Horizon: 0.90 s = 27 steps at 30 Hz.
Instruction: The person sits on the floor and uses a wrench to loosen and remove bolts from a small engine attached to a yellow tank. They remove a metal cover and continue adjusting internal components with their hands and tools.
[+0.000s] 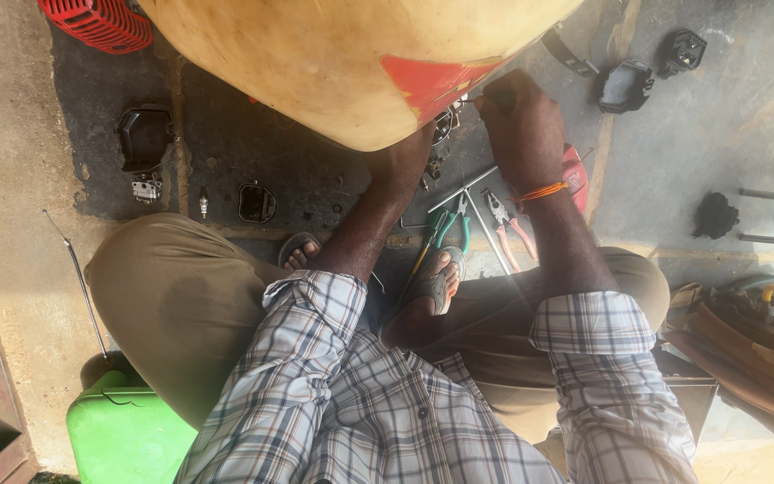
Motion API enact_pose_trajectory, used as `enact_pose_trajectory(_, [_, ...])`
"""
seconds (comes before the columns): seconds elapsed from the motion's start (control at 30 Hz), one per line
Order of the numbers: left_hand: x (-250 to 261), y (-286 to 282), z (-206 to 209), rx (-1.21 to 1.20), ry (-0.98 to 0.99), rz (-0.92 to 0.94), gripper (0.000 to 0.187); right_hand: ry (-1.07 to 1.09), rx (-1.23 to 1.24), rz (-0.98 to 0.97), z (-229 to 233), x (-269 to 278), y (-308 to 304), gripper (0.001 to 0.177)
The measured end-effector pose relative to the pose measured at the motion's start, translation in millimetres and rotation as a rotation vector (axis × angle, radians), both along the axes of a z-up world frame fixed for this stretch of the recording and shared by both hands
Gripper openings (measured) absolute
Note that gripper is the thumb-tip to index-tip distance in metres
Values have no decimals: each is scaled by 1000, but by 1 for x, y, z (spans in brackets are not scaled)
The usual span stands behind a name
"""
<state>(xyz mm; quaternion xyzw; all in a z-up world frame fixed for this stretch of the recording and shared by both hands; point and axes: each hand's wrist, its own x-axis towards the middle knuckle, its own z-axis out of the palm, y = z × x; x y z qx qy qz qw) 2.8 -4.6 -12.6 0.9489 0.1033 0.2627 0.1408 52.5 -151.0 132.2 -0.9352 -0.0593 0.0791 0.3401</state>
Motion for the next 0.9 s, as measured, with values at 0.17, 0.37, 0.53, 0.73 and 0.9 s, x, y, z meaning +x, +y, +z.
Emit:
enact_pose_trajectory(0.17, [0, 2, 4, -138, 74, -52, 32, -67, -47, -29, -9, 2, -21, 14])
enact_pose_trajectory(0.37, [-2, 2, 7, -144, 40, -54, 33, 211, -271, -100, -44, -8, -51, 17])
enact_pose_trajectory(0.53, [-4, 4, 8, -256, 166, -60, 25, 445, -204, 103, -113, -30, -60, 23])
enact_pose_trajectory(0.73, [-23, 27, 69, -311, 78, -207, 41, 384, -384, 246, -217, -112, -4, 37])
enact_pose_trajectory(0.9, [-72, 63, 149, -314, 688, -421, 56, 350, -480, 278, -280, -186, 15, 29])
